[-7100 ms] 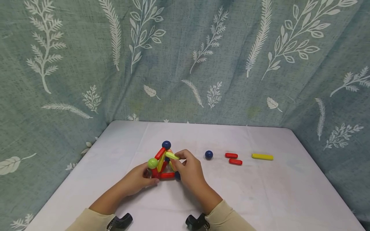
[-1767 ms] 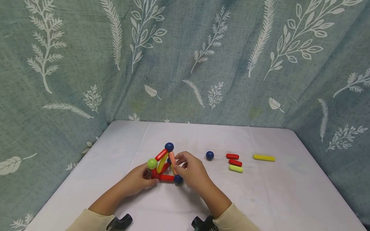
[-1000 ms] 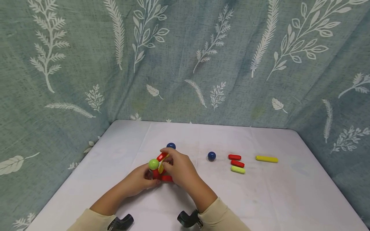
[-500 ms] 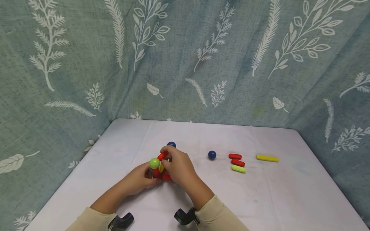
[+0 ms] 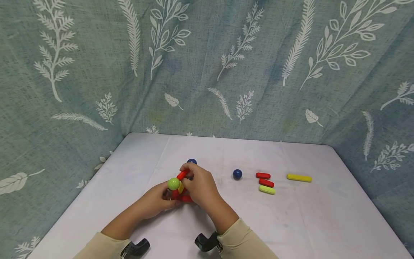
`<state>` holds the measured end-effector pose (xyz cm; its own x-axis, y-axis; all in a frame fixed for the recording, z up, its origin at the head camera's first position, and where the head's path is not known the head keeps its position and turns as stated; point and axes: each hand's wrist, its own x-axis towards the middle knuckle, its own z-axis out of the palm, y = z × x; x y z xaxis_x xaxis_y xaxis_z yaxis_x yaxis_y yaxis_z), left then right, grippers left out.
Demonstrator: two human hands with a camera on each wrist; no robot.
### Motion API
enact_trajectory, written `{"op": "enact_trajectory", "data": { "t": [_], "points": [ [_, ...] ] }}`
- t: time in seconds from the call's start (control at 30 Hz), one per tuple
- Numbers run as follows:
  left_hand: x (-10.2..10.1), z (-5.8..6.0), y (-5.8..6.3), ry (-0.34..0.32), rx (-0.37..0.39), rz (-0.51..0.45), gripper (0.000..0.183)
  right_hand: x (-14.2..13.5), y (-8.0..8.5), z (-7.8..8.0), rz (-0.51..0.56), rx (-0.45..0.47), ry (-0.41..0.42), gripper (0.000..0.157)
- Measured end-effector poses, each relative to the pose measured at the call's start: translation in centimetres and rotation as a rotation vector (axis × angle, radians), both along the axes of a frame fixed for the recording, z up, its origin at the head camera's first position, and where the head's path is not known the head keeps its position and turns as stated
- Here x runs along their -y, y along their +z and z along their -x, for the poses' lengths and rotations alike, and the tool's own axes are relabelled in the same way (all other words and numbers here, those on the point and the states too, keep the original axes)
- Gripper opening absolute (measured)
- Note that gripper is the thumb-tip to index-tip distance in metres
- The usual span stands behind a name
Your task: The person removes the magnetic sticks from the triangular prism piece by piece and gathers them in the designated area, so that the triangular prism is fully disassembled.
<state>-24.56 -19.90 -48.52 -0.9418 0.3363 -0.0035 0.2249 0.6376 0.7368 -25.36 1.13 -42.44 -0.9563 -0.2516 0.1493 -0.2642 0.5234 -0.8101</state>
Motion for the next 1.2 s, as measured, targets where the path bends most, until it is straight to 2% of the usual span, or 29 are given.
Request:
{"op": "enact_trajectory", "data": {
  "t": [0.27,0.37,0.47,0.6,0.7,1.0,1.2],
  "points": [
    [0.0,0.0,-0.2,0.003,-0.007,-0.010,0.040,-0.1,0.3,0.2,0.110,0.079,-0.012,0.024],
    [0.0,0.0,-0.2,0.004,-0.006,-0.008,0.042,-0.2,0.5,0.2,0.120,0.092,-0.007,0.024],
    [0.1,0.0,-0.2,0.005,0.000,-0.009,0.043,-0.3,0.3,0.0,0.073,0.054,-0.008,0.025],
    [0.1,0.1,-0.3,0.005,0.003,-0.010,0.042,-0.3,0.0,-0.2,-0.070,-0.087,-0.014,0.026],
    [0.1,0.0,-0.2,0.004,0.003,-0.008,0.040,-0.4,-0.2,-0.2,-0.127,-0.148,-0.005,0.026],
    [0.1,0.0,-0.2,0.011,0.021,-0.005,0.038,-1.1,-0.5,0.2,-0.102,-0.121,0.051,0.028],
    [0.0,0.1,-0.2,0.017,0.018,0.001,0.037,-1.4,-1.0,0.3,-0.116,-0.130,0.101,0.024]
  ]
}}
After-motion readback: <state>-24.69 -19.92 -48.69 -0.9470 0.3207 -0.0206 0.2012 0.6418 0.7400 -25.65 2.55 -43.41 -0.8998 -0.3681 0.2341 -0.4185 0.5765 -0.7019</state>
